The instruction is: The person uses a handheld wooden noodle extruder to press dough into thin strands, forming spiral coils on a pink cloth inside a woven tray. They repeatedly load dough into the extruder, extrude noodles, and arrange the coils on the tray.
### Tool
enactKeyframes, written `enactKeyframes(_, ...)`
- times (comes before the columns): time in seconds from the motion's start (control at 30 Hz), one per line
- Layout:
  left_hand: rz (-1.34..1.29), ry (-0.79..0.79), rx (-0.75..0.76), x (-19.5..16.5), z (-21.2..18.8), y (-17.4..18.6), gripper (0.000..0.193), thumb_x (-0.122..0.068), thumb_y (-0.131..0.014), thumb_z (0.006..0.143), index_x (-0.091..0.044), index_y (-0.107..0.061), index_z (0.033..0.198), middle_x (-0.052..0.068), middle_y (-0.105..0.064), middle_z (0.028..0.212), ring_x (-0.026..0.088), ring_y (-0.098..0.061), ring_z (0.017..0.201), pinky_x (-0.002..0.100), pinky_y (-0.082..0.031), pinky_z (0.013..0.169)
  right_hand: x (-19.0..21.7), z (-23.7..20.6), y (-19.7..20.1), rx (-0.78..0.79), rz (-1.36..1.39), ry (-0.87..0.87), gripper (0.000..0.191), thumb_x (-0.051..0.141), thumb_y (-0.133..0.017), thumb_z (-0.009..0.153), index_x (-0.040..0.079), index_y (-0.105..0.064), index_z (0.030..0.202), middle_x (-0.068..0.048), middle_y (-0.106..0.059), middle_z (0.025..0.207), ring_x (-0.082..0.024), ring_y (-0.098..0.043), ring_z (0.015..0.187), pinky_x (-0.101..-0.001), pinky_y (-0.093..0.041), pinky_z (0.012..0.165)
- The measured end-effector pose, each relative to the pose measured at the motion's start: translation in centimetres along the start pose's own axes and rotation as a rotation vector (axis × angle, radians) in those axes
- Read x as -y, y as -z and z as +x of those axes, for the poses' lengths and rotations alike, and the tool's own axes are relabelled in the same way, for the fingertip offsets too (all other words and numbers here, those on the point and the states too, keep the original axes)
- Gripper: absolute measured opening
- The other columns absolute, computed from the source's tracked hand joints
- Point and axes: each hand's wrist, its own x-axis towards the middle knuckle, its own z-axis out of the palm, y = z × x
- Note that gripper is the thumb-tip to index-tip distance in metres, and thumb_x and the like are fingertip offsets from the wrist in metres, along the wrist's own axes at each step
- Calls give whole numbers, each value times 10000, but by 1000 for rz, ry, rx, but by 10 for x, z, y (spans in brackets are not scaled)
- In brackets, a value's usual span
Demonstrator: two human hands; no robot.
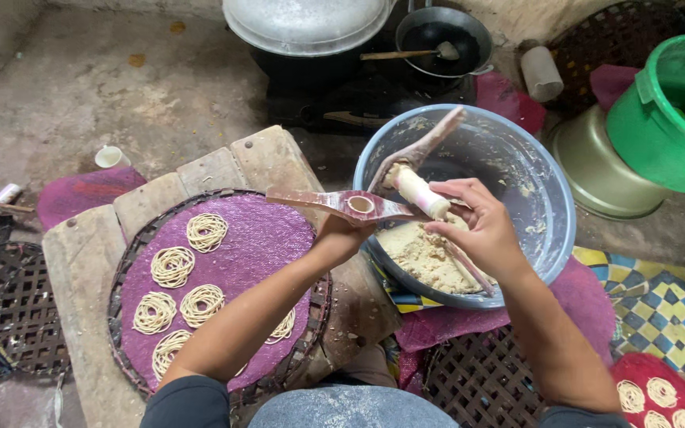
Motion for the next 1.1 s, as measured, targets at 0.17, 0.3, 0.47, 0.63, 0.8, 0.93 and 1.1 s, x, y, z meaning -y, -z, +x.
enactKeyframes(0.17,95,41,-116,-3,-1,6,320,-148,-766,858,-62,-693,1158,81,-755,1090,201,-723,1029,337,-586,890,-27,-2,-28,-309,-328,208,363,-73,-766,884,8,-703,1232,-111,-658,1195,-185,-706,1113,-296,-599,1025)
enactKeyframes(0.3,90,3,-207,-14,1,7,429,-158,-799,842,-63,-630,1224,87,-734,1128,212,-710,1050,337,-581,888,-39,5,-69,-456,-368,187,246,-61,-786,903,21,-710,1122,-112,-693,1102,-164,-728,1025,-268,-637,930)
enactKeyframes(0.47,146,-137,-261,-39,-4,21,537,-209,-810,847,-92,-601,1328,87,-750,1089,230,-748,1003,349,-597,831,-28,7,-86,-173,-94,161,425,-147,-577,832,-5,-671,1222,-127,-651,1236,-226,-664,1163,-366,-549,1032)
enactKeyframes(0.63,399,-392,-288,-52,-4,12,751,-212,-884,734,-46,-528,1374,185,-683,1174,335,-686,1001,407,-547,793,-15,19,-89,-28,-823,302,353,-106,-628,695,48,-798,963,-78,-686,1077,-297,-572,1045,-452,-438,897)
enactKeyframes(0.8,256,-142,-165,-37,5,1,622,-187,-815,827,-92,-548,1381,105,-727,1097,248,-724,987,363,-572,792,-30,-4,-19,-238,-484,239,428,-54,-442,777,31,-769,1039,-160,-548,1131,-305,-566,1046,-400,-510,918)
enactKeyframes(0.93,55,-252,-251,-25,12,-7,548,-133,-764,905,-70,-546,1403,95,-730,1110,213,-722,1009,322,-568,845,-92,-32,34,77,-1064,-341,289,251,-668,890,6,-716,1038,-195,-663,986,-350,-673,861,-445,-544,782)
enactKeyframes(1.1,-35,-302,-284,-20,28,-36,546,-60,-725,898,-41,-533,1408,94,-695,1116,218,-682,999,306,-547,891,-141,-34,47,494,-1308,-681,234,185,-572,961,49,-676,1120,-187,-727,906,-355,-733,868,-448,-581,784)
